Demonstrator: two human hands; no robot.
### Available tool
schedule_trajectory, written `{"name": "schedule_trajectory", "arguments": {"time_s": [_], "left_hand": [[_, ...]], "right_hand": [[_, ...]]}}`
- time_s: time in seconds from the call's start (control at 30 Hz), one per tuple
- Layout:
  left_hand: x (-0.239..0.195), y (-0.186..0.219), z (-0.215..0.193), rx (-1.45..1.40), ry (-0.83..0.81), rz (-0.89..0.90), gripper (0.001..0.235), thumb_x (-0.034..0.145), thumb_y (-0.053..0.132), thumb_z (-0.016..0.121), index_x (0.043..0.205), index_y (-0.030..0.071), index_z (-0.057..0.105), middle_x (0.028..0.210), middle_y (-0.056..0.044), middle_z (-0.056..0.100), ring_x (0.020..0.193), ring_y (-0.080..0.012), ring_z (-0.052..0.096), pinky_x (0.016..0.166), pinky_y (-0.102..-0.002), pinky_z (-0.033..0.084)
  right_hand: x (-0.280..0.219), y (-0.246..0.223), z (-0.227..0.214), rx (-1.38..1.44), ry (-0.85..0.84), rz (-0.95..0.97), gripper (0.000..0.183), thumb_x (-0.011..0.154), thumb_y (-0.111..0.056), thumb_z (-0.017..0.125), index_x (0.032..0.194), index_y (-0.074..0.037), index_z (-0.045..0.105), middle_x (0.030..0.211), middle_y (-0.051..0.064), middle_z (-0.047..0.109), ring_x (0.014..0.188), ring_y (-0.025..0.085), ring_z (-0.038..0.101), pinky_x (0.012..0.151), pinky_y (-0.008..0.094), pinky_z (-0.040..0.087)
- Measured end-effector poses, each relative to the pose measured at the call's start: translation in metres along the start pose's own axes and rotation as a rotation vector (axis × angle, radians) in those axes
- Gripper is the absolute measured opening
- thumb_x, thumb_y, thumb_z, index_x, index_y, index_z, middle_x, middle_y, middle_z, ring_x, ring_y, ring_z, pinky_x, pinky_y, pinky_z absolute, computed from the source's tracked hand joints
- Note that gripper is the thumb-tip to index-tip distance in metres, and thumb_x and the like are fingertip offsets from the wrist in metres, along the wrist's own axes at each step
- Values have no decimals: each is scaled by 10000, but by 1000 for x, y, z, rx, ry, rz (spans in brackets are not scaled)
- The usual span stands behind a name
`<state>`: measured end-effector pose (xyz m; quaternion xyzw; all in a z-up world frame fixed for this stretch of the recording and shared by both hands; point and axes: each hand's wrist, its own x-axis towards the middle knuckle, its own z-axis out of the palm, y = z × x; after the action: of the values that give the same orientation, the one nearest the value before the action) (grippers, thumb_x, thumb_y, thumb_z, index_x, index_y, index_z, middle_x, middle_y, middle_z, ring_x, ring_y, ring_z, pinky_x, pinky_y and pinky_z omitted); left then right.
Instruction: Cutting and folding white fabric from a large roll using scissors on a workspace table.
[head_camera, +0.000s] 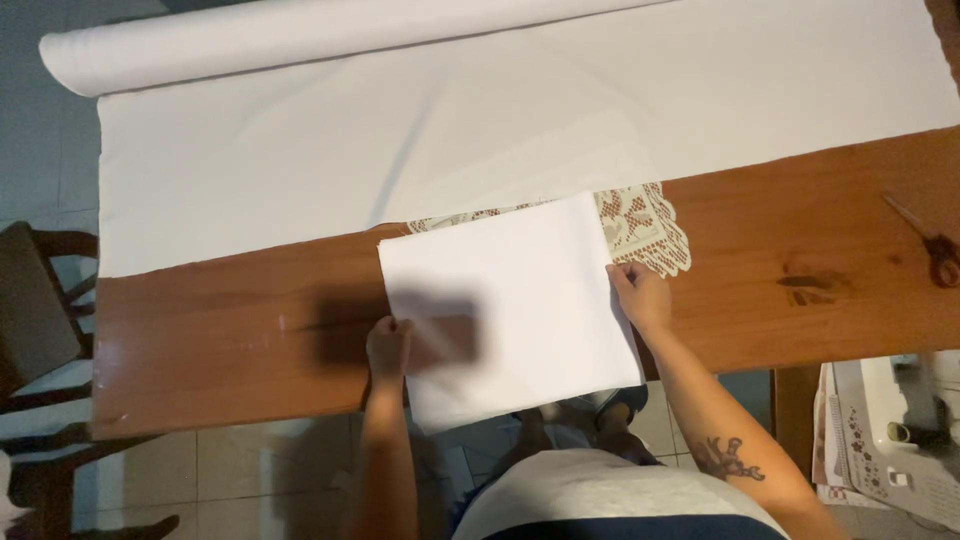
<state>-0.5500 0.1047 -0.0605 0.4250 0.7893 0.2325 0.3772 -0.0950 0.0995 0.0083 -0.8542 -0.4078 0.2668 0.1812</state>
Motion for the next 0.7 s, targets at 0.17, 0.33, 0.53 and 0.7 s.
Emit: {"name": "schedule_trajectory", "arguments": {"time_s": [0.17, 0.33, 0.53, 0.7], "left_hand": [[-9, 23, -18, 97, -88, -41, 358, 779, 361, 704, 906, 27, 720, 925, -229, 697, 980, -428, 692, 822, -524, 546], [-6, 27, -21, 150, -105, -42, 367, 715, 363, 741, 914, 54, 737, 925, -186, 716, 989, -397, 706, 830, -491, 565], [-1, 18, -15, 192, -87, 33, 419, 662, 360, 712, 894, 12, 684, 929, -235, 693, 984, -434, 693, 830, -522, 538], [-17, 70, 22, 141, -51, 116, 398, 738, 341, 659, 944, 1, 653, 988, -249, 699, 1031, -443, 684, 906, -553, 533]], "right_hand": [[4, 1, 1, 17, -35, -23, 314, 944, -504, 706, 928, -196, 767, 841, 105, 754, 898, 371, 731, 763, 451, 556], [7, -1, 2, 62, -29, -57, 283, 933, -421, 754, 907, -139, 766, 803, 146, 740, 807, 365, 724, 675, 429, 540], [6, -2, -1, 46, -43, -9, 297, 956, -439, 733, 937, -144, 759, 880, 133, 760, 928, 363, 735, 792, 418, 557], [20, 40, -16, 26, 50, 67, 352, 998, -471, 690, 1008, -123, 732, 970, 204, 754, 1027, 429, 706, 850, 489, 550]]}}
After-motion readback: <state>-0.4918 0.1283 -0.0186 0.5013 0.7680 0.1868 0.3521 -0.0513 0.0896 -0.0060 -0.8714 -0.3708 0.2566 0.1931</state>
